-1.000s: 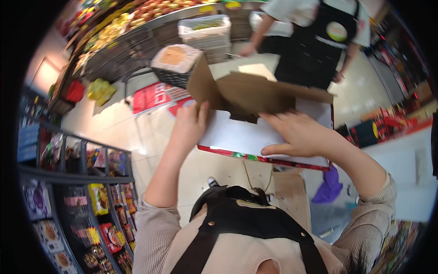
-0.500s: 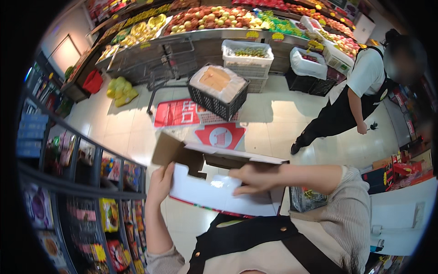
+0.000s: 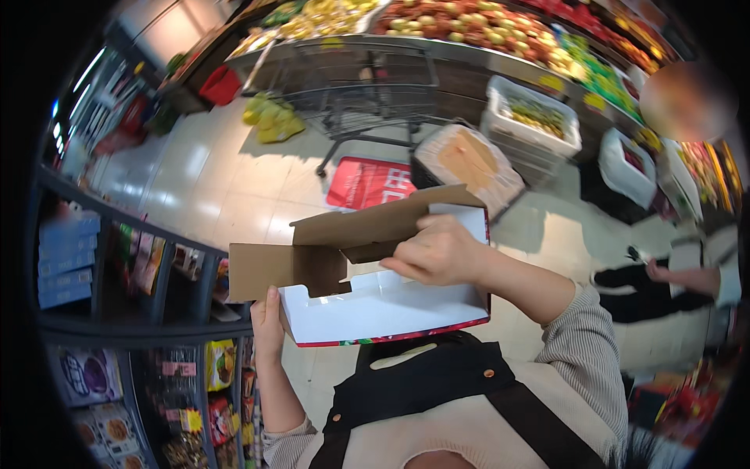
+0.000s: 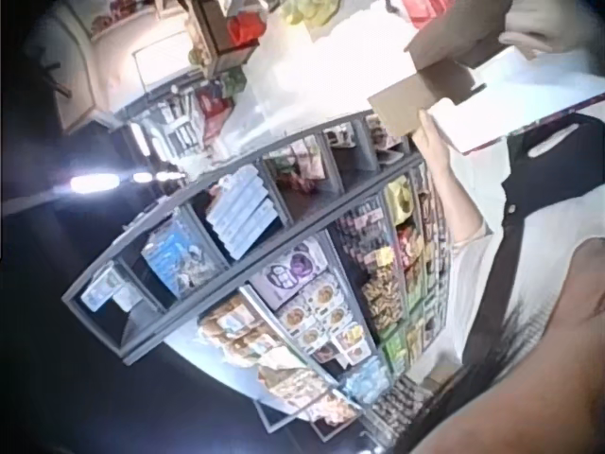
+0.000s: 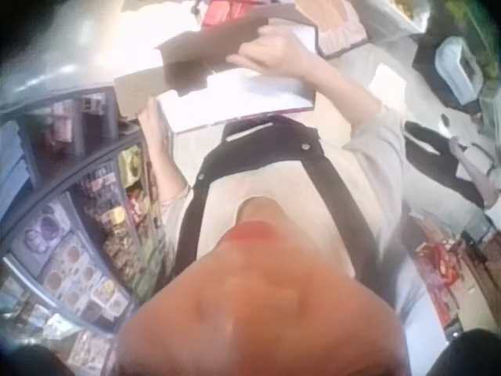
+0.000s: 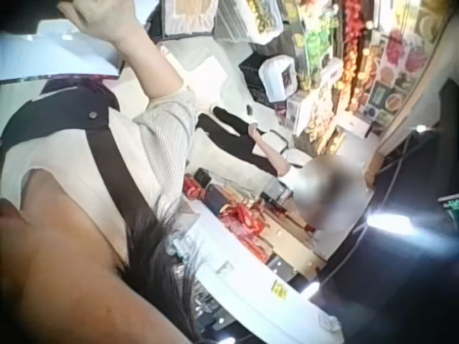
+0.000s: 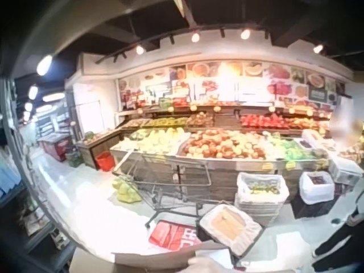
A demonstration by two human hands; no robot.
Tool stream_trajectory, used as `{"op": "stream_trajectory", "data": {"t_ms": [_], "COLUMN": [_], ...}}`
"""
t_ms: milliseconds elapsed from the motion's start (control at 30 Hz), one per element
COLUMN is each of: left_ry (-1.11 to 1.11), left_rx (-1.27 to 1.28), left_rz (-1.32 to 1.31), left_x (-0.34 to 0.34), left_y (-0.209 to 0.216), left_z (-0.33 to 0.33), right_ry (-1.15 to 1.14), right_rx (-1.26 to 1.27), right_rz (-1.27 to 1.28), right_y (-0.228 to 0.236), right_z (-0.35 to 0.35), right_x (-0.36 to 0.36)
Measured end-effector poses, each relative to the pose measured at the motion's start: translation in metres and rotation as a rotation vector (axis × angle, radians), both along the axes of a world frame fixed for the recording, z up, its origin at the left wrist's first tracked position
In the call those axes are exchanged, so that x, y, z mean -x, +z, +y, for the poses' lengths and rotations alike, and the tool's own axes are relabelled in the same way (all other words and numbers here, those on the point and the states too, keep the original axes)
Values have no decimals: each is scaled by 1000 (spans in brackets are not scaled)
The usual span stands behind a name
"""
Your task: The person assembles two flat-packed cardboard boxes in a grocery store produce section. They fold the flaps, cut along scored lines with a knife, and secure the boxes with rubber bands. The finished boxes are placed on a display shelf.
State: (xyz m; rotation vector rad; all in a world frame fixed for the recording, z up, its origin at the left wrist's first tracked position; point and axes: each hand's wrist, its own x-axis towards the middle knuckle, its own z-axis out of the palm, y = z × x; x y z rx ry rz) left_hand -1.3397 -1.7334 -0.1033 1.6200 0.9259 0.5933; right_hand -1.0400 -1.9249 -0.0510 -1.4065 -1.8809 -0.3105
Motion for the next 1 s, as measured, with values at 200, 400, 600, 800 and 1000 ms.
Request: {"op": "stream_trajectory", "data": {"t_ms": [200, 400, 600, 800, 1000], "left_ry": [208, 327, -189, -74, 718], "left_rx": [66, 123, 262, 16, -40], "left_rz": [-82, -334, -472, -317, -246], "left_x": [11, 40, 5, -14, -70], "left_y": [-18, -89, -16, -25, -35], "left_z": [58, 119, 227, 336, 476], "right_ry": [47, 48, -61, 94, 279], "right_rx": [-241, -462, -816, -1155, -840], "right_rz": [129, 432, 668, 566, 742], "right_y": [30, 81, 149, 176, 197], "right_z": [144, 291, 447, 642, 842], "right_x": [-66, -106, -151, -203, -144]}}
